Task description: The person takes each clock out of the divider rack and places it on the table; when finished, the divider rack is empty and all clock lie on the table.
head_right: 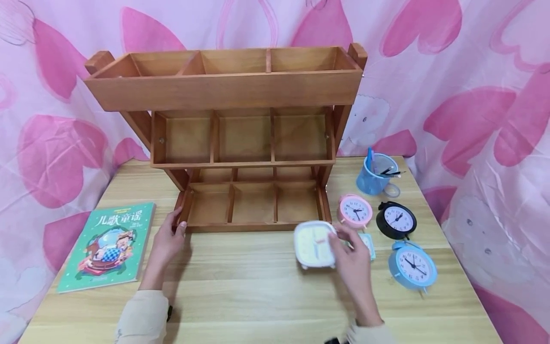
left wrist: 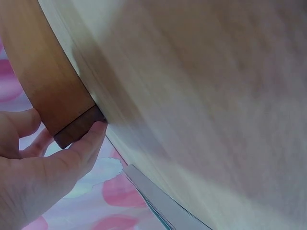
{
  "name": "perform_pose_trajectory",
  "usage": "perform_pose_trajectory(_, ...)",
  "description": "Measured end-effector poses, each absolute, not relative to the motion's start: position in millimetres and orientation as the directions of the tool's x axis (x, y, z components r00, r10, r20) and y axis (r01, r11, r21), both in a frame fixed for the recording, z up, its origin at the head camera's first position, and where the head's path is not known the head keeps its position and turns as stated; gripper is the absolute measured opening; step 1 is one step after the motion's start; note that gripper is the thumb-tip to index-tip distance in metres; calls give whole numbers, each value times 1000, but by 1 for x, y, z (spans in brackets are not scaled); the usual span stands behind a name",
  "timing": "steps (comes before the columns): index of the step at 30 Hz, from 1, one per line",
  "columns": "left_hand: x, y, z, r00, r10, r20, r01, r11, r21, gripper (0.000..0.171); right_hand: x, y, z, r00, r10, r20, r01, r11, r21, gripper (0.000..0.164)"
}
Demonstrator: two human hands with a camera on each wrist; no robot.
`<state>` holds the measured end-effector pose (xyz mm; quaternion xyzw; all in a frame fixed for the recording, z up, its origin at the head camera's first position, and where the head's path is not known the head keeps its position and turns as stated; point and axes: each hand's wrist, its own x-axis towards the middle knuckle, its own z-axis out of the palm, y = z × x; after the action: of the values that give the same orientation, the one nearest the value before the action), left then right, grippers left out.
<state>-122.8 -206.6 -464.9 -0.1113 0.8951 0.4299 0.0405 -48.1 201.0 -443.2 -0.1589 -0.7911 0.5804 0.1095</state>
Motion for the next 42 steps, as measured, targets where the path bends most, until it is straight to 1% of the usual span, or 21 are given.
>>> perform_pose_trajectory(4, -123, -208, -464, -974, -164, -154, -222, 605, 765, 54, -15, 234, -458, -840, 535, -90, 281, 287, -916, 30)
perform_pose_trajectory(7, -123, -208, -464, -975, -158, -157, -221, 604, 766, 54, 4, 257, -465, -778, 611, -146, 355, 236, -904, 29)
perform_pose_trajectory(11, -123, -207, -464, -976, -155, -152, -216, 605, 766, 54, 18, 282, -473, -720, 673, -169, 408, 213, -888, 27)
perform_pose_trajectory(15, -123, -207, -464, -975, -154, -162, -223, 605, 764, 54, 22, 295, -477, -690, 702, -176, 443, 218, -870, 26)
perform_pose_trajectory(18, -123, -207, -465, -973, -153, -173, -231, 604, 763, 54, 23, 298, -477, -692, 698, -183, 474, 248, -845, 32)
perform_pose_trajectory(22, -122, -207, -464, -972, -152, -178, -234, 600, 765, 54, 21, 299, -476, -703, 689, -180, 521, 325, -789, 40)
perform_pose_trajectory(26, -122, -207, -465, -973, -149, -174, -229, 600, 767, 54, 21, 299, -472, -721, 674, -159, 539, 401, -741, 44)
perform_pose_trajectory(28, -121, -207, -465, -974, -148, -173, -228, 599, 767, 54, 22, 300, -471, -750, 647, -137, 521, 450, -726, 43)
perform_pose_trajectory(33, -121, -208, -464, -976, -148, -160, -218, 602, 769, 54, 26, 300, -471, -834, 543, -92, 430, 538, -725, 43)
perform_pose_trajectory(36, -121, -208, -465, -978, -145, -150, -208, 604, 769, 53, 27, 303, -472, -864, 497, -74, 395, 581, -712, 42)
perform_pose_trajectory(42, -121, -209, -465, -977, -146, -154, -211, 607, 766, 53, 28, 303, -474, -906, 424, 18, 303, 677, -671, 39)
